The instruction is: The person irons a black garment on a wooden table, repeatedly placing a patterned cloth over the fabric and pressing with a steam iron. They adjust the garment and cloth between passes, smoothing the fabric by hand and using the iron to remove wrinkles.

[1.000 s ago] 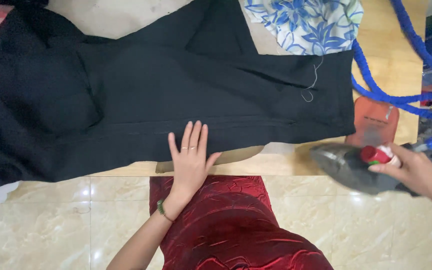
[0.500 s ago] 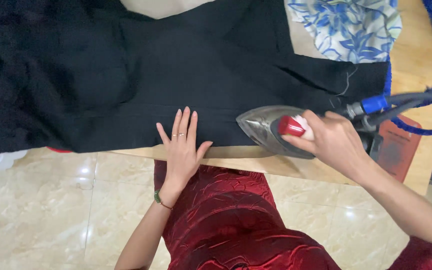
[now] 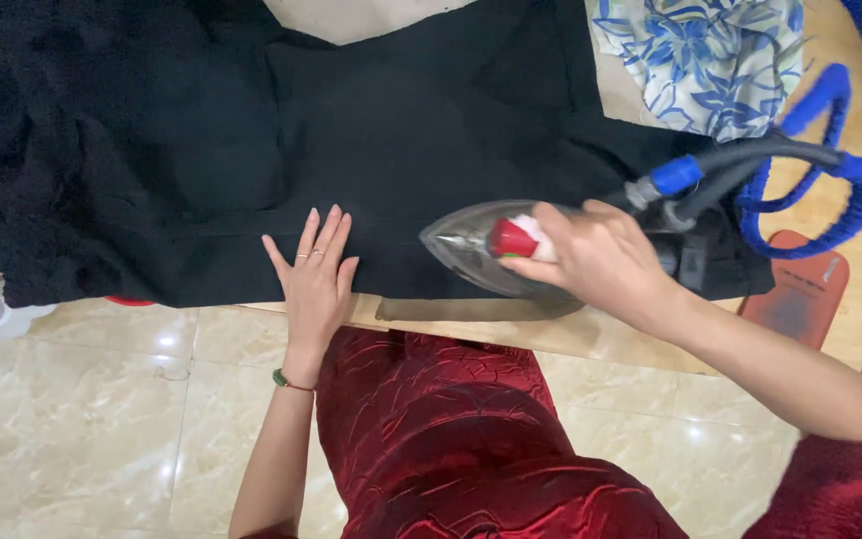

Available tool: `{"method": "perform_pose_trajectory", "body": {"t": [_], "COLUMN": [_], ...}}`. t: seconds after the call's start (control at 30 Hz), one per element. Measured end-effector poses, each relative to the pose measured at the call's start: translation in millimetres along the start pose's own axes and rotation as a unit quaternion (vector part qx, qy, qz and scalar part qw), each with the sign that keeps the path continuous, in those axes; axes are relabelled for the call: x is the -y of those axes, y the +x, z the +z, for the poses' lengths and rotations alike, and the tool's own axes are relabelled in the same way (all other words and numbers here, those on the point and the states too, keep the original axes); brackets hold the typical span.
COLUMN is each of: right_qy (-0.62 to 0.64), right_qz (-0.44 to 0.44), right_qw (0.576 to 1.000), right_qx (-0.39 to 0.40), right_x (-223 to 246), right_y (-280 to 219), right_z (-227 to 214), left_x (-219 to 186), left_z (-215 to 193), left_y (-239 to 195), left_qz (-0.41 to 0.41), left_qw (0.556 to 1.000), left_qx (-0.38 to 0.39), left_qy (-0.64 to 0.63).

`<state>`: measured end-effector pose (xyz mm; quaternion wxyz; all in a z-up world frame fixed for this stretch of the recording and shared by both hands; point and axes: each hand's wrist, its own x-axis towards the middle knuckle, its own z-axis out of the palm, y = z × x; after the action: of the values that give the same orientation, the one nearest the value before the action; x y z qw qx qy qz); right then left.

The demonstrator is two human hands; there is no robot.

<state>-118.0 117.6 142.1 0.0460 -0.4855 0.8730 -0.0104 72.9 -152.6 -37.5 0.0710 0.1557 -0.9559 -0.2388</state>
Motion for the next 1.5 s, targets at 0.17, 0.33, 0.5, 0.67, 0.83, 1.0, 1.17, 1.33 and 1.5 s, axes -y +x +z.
{"method": "perform_pose_trajectory", "body": {"t": [0.17, 0.33, 0.5, 0.67, 0.83, 1.0, 1.17, 1.33, 1.5], "right_qy": [-0.076, -0.129, -0.131, -0.168, -0.212, -0.334, -0.357, -0.282, -0.435], "right_qz": [0.061, 0.164, 0.223, 0.257, 0.282, 0.255, 0.255, 0.304, 0.329], "right_qw": [0.995, 0.976, 0.964, 0.947, 0.927, 0.893, 0.894, 0.909, 0.838], "right_qx": [0.02, 0.067, 0.064, 0.091, 0.125, 0.162, 0.096, 0.046, -0.012], "right_x": [-58, -108, -143, -194, -247, -292, -282, -259, -165], "right_y": [-79, -161, -227, -300, -371, -425, -427, -423, -341], "right_z": [15, 25, 34, 51, 81, 117, 124, 129, 79], "left_x": [-5, -4, -7, -46, -92, -105, -97, -94, -76], "left_z": [-6, -5, 1, 10, 8, 8, 6, -1, 4], "left_y": [1, 1, 2, 3, 7, 5, -3, -32, -75], "left_qz": [0.018, 0.052, 0.017, 0.067, 0.168, 0.213, 0.178, 0.06, -0.303], "left_qw": [1.0, 0.998, 0.999, 0.995, 0.985, 0.973, 0.984, 0.986, 0.835], "left_qx": [-0.014, -0.035, -0.041, -0.04, 0.015, 0.012, 0.01, -0.051, -0.127], "left_qy": [0.017, 0.03, -0.024, -0.063, -0.019, 0.089, 0.008, -0.149, -0.441]}}
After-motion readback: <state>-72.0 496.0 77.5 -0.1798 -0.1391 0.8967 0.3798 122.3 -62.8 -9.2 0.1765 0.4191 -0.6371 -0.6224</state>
